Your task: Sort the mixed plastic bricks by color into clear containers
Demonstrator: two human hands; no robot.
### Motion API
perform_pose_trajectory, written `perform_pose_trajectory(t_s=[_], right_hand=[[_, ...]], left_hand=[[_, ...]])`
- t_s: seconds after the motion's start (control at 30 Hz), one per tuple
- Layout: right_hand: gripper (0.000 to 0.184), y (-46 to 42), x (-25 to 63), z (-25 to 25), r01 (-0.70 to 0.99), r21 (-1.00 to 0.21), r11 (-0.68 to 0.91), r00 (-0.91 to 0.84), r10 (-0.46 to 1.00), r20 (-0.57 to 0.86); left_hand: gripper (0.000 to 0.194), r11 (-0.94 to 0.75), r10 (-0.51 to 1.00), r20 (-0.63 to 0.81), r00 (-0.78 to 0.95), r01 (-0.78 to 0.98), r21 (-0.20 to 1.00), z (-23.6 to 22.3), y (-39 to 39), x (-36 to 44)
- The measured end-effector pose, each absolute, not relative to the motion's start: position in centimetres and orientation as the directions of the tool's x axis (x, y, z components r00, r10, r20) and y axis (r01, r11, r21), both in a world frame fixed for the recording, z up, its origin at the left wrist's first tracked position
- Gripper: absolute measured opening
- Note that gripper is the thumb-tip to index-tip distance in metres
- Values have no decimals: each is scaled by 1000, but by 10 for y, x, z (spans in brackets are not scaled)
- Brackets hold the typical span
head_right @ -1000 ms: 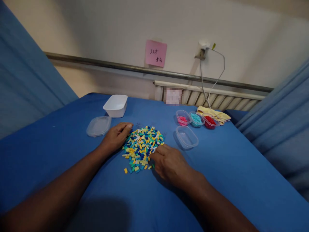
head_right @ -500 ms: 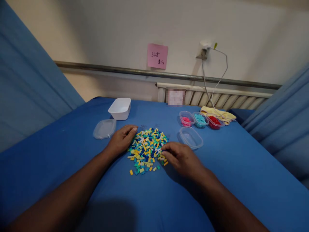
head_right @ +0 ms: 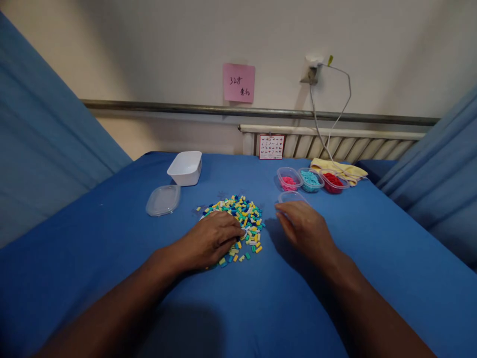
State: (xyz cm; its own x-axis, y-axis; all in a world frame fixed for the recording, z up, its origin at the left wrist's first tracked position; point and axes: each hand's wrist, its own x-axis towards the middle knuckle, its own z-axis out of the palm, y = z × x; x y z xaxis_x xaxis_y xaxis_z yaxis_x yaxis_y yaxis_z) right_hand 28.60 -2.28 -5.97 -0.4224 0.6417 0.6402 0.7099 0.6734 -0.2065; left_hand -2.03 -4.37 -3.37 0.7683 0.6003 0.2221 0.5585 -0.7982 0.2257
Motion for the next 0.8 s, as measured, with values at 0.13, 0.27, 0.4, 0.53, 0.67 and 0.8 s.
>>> perform_pose_trajectory(t_s=[0.13, 0.27, 0.4, 0.53, 0.67, 0.8], right_hand=[[25, -43, 246, -63, 485, -284, 827, -695, 561, 449], [25, -47, 234, -69, 418, -270, 867, -772, 496, 398], [21, -46, 241, -69, 404, -303, 863, -776, 499, 385], [18, -44, 241, -71, 452, -311, 836, -730, 547, 409], [21, -35, 227, -75, 523, -338, 783, -682, 622, 385], [13, -28, 214, -75, 583, -365, 726, -653, 686, 321]], left_hand=[[24, -767, 641, 194, 742, 613, 188, -37, -44, -21], [18, -741, 671, 151, 726, 652, 159, -33, -43, -25], [15, -727, 687, 141, 713, 671, 146, -28, -43, -31], [19, -750, 662, 172, 730, 645, 148, -29, -44, -26], [25, -752, 659, 133, 741, 650, 109, -31, -45, -15], [29, -724, 690, 68, 721, 685, 78, -29, -41, -7]])
